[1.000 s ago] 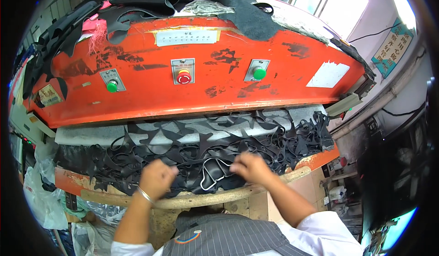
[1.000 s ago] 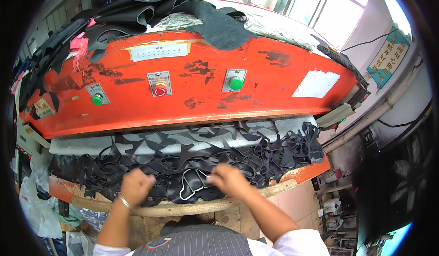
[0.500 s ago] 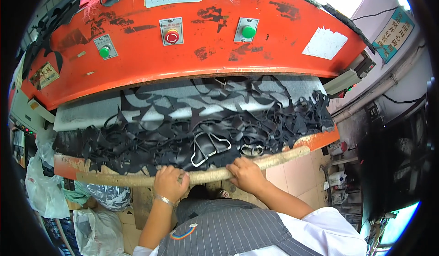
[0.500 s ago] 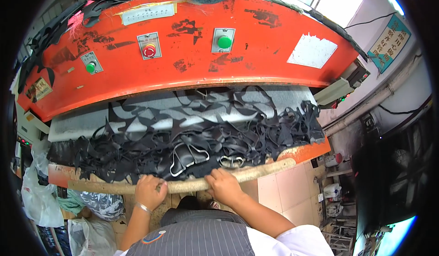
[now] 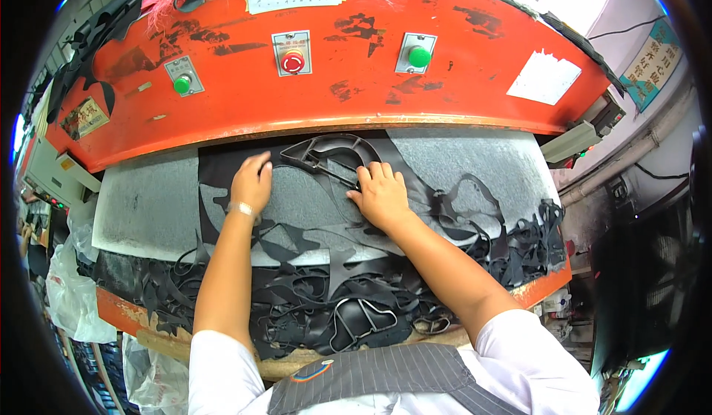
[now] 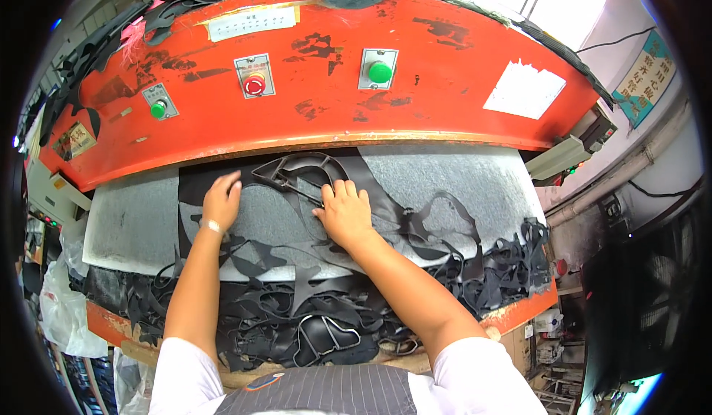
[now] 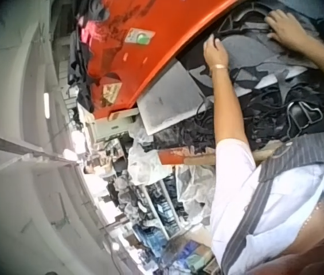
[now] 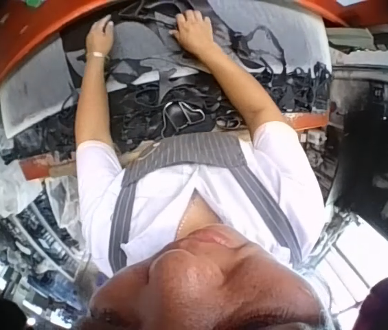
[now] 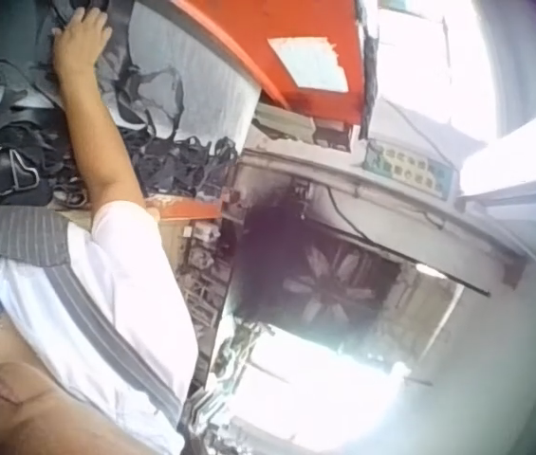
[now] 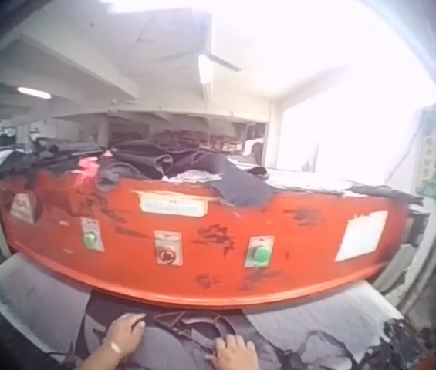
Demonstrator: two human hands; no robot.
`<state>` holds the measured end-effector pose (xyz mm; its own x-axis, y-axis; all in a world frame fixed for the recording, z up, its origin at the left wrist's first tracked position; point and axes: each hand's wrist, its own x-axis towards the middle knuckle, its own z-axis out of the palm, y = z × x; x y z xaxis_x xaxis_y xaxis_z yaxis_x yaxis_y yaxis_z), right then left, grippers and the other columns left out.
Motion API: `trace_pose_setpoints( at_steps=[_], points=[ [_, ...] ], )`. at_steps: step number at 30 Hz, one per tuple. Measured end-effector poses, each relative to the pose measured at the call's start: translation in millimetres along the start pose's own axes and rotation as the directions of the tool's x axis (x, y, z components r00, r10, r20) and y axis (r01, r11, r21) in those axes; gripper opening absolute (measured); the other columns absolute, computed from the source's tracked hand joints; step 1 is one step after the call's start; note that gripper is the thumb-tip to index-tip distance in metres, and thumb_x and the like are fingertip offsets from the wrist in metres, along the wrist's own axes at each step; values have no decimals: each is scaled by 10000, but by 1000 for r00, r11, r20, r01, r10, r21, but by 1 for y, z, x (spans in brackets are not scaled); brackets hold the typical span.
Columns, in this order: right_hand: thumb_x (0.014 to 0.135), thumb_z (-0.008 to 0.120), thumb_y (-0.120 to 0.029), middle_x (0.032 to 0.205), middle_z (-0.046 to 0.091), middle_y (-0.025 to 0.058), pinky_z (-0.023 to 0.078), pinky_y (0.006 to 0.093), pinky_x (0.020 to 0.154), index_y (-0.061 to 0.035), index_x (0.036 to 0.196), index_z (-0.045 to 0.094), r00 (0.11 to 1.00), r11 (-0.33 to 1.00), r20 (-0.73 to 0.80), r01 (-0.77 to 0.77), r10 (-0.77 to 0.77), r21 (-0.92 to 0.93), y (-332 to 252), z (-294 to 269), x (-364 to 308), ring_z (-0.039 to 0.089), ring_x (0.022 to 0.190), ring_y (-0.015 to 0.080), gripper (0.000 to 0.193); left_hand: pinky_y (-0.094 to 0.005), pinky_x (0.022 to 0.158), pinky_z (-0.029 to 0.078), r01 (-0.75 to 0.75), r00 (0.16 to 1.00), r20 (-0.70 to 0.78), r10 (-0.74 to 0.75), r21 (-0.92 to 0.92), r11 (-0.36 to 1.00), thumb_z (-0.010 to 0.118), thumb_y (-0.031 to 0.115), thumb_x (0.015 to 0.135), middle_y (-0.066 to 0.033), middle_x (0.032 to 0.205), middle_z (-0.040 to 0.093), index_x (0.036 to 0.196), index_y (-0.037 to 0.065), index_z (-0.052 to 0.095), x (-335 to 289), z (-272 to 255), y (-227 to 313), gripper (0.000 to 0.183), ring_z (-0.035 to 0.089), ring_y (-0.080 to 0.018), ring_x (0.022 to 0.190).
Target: Operating a large red hydraulic press using metal dies to cut shoe components from sheets of leather.
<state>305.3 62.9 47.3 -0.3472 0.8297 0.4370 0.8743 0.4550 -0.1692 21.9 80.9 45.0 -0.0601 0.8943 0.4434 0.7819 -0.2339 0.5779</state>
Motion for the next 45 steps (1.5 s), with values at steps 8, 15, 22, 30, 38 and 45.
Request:
trace_pose_setpoints(
  at_steps=[8, 15, 22, 30, 38, 45],
  points=[
    [867, 619, -398, 1016, 570, 195, 506, 471, 826, -48, 974, 620, 943, 995, 330, -65, 35, 80, 48, -36, 30, 570, 987, 373, 367, -479, 1162, 199, 141, 949, 196, -246, 432, 891, 419, 302, 975, -73, 1515, 367, 1396, 258, 488, 24, 55, -3, 429, 280, -284, 1424],
    [944, 573, -326, 831, 611, 83, 457, 319, 749, 12, 989, 638, 826, 529, 391, -561, 405, 637, 163, -126, -58, 565, 824, 175, 347, -473, 1172, 167, 181, 926, 216, -309, 464, 867, 400, 323, 978, -46, 1532, 344, 1406, 267, 476, 22, 54, -3, 439, 253, -267, 1437],
    [894, 618, -233, 843, 576, -5, 436, 250, 727, -13, 1047, 605, 724, 551, 101, -600, 682, 580, 174, -186, -201, 501, 765, 79, 269, -499, 1156, 190, 175, 891, 312, -330, 434, 884, 519, 344, 933, -121, 1523, 342, 1388, 191, 495, 31, 33, -3, 480, 260, -305, 1432],
    [662, 853, -235, 973, 585, 131, 472, 359, 789, -29, 1214, 592, 996, 828, 63, -87, 62, 554, 60, -173, -168, 576, 875, 285, 644, -335, 1042, 399, 383, 767, 593, 247, -731, 566, 522, 163, 973, -92, 1250, 600, 1343, -6, 483, -97, 40, 172, 408, 566, -190, 1145],
    [758, 776, -300, 1023, 525, 156, 473, 379, 791, -52, 1365, 476, 975, 728, 97, 81, -200, 681, 5, -122, -157, 530, 948, 314, 721, -356, 1011, 395, 462, 793, 594, 136, -732, 501, 663, 57, 805, -101, 1228, 549, 1280, 0, 476, -154, 11, 183, 514, 519, -206, 1141],
    [714, 767, -209, 989, 499, 143, 468, 420, 780, -36, 1254, 475, 927, 752, 138, 189, -349, 631, -23, -115, -148, 522, 932, 334, 638, -425, 1025, 387, -328, 945, -220, 243, -635, 699, 729, 99, 820, -170, 1246, 492, 1304, -15, 420, -160, 25, 185, 586, 517, -284, 1169]
  ],
)
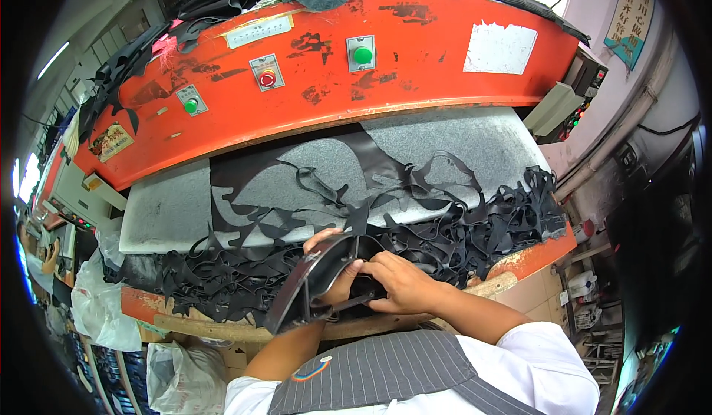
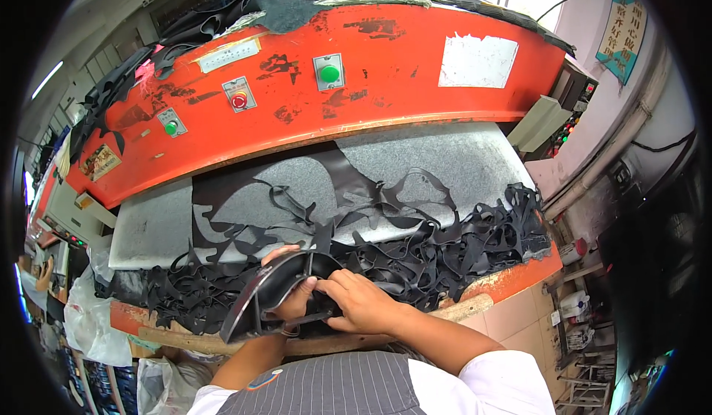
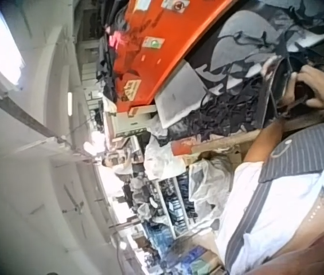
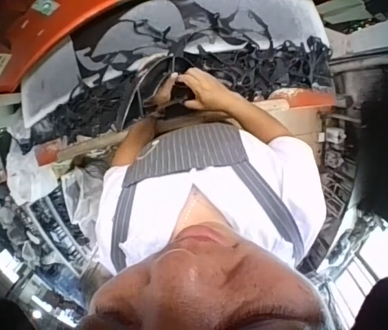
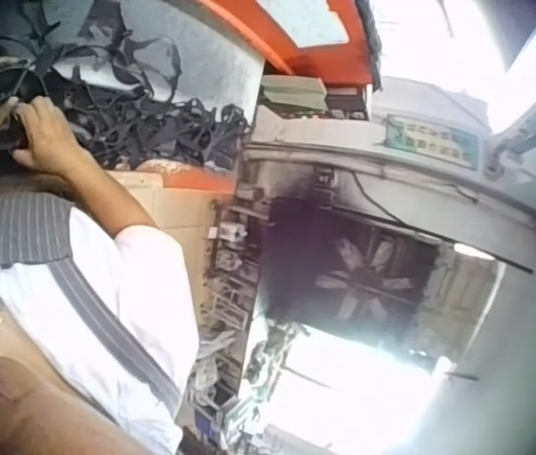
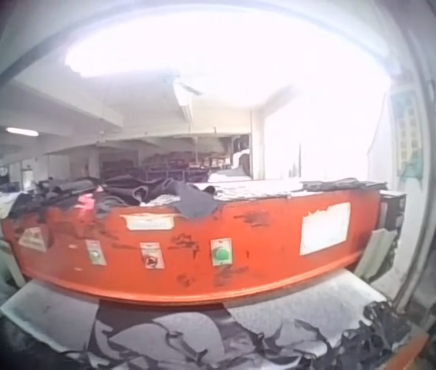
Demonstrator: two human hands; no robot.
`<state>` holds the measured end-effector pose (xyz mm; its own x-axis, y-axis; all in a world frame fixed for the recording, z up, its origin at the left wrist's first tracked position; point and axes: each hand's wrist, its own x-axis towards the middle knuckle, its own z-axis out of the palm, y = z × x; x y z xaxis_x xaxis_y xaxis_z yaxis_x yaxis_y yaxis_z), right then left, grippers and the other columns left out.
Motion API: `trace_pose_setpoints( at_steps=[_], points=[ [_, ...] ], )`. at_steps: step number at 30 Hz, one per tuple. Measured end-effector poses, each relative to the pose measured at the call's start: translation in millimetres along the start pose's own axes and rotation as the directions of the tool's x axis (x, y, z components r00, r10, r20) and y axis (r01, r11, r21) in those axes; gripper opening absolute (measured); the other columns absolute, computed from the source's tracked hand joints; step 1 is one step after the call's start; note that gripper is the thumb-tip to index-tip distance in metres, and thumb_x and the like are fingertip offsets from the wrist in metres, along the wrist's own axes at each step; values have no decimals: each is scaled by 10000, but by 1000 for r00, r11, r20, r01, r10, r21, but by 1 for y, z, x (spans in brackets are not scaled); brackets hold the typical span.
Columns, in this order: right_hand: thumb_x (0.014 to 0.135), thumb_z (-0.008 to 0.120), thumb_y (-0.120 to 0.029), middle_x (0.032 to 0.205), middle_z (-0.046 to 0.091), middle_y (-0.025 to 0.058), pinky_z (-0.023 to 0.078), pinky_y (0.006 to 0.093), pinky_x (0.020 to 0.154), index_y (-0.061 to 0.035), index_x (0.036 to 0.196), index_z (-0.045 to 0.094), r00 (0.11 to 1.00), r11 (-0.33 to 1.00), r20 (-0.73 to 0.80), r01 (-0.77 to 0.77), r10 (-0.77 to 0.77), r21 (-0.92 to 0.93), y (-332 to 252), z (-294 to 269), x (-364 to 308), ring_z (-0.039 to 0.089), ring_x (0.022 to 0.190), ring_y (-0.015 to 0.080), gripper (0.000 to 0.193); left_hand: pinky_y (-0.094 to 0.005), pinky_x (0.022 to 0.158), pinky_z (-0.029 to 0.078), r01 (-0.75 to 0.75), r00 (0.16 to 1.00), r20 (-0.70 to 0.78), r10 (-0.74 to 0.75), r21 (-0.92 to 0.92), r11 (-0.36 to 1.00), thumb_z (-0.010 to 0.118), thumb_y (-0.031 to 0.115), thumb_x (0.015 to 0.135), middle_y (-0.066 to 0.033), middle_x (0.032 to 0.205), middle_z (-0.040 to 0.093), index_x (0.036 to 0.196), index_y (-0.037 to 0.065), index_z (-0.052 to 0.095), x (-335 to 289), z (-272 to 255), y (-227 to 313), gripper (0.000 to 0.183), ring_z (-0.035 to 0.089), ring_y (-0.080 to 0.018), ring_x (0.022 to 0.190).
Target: Operating a large red hydraulic press using metal dies to cut shoe components from sheets of leather.
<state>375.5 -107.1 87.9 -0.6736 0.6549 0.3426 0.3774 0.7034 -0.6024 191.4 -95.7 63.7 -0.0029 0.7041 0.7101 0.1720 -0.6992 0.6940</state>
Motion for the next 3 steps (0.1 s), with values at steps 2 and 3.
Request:
trace_pose_setpoints(
  at_steps=[2, 3],
  points=[
    [678, 770, -157, 1029, 490, 145, 463, 422, 814, -62, 1243, 410, 1000, 992, 9, -4, 2, 127, -1, 0, -2, 521, 946, 349, 676, -439, 1030, 390, 57, 997, 50, -51, -127, 990, 755, 140, 811, -173, 1301, 448, 1354, 21, 355, -6, -2, -3, 685, 524, -311, 1171],
    [678, 770, -157, 1029, 490, 145, 463, 422, 814, -62, 1243, 410, 1000, 992, 9, -5, 4, 126, -1, 0, -2, 521, 946, 349, 676, -453, 1035, 393, 120, 990, 109, -95, -253, 960, 781, 182, 802, -176, 1357, 403, 1404, 57, 291, -9, -3, -7, 786, 531, -339, 1174]
  ],
)
